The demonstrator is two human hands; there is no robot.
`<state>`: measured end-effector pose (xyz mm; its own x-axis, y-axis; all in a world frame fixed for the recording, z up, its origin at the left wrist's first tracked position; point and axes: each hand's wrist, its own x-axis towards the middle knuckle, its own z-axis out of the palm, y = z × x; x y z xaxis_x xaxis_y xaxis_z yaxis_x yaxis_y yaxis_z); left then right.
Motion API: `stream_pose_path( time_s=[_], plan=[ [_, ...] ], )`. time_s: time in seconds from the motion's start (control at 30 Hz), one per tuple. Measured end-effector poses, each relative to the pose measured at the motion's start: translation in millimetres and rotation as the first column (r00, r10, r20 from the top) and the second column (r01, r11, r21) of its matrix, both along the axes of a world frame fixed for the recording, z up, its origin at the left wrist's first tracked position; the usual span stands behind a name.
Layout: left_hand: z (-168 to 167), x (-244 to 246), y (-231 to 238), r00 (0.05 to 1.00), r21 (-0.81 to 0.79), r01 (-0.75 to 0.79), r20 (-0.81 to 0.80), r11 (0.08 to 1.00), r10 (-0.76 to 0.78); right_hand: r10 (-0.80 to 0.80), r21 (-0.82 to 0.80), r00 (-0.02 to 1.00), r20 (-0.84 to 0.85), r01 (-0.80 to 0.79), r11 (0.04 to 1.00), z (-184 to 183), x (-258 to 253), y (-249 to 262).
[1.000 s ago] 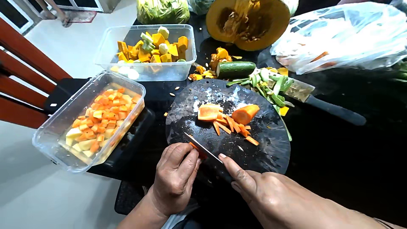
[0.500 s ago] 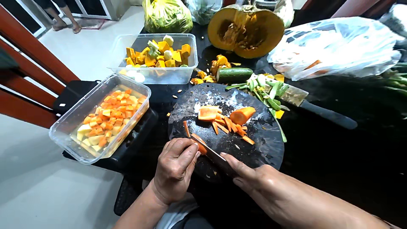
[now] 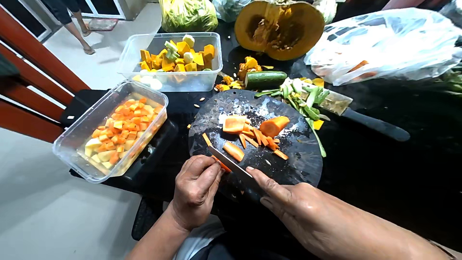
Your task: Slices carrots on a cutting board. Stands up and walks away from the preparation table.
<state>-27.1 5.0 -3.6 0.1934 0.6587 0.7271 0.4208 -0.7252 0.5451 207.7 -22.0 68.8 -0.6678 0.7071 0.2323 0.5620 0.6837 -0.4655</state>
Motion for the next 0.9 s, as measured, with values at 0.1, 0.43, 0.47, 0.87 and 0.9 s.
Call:
stream_pose_path(
  time_s=[0.1, 0.43, 0.47, 0.87, 0.9],
  plan=[
    [0.5, 0.2, -0.5, 1.0, 0.003, -0.011, -0.012, 1.0, 0.011, -0.014, -0.012, 1.0, 0.02, 0.014, 1.0, -0.7, -1.7, -0.8],
    [1.0, -1.0, -1.5, 0.999, 0.014, -0.011, -0.044, 1.0, 0.011, -0.051, 0.081, 0.989, 0.138, 0.04, 0.996, -2.2, -10.7, -2.7],
    [0.9, -0.9, -1.6, 0.999, 0.017, -0.013, -0.045, 1.0, 0.014, -0.055, 0.102, 0.986, 0.156, 0.039, 0.994, -2.4, -12.0, -2.6],
    [2.7, -0.3, 1.5, 0.994, 0.005, -0.017, -0.107, 1.0, 0.018, -0.014, -0.563, 1.0, -0.012, 0.005, 0.826, 10.9, -0.8, 18.4],
    [3.4, -0.7, 1.9, 0.992, -0.006, -0.013, -0.123, 1.0, 0.012, -0.047, -0.611, 0.998, -0.048, 0.008, 0.792, 10.1, 7.7, 14.8]
  ],
)
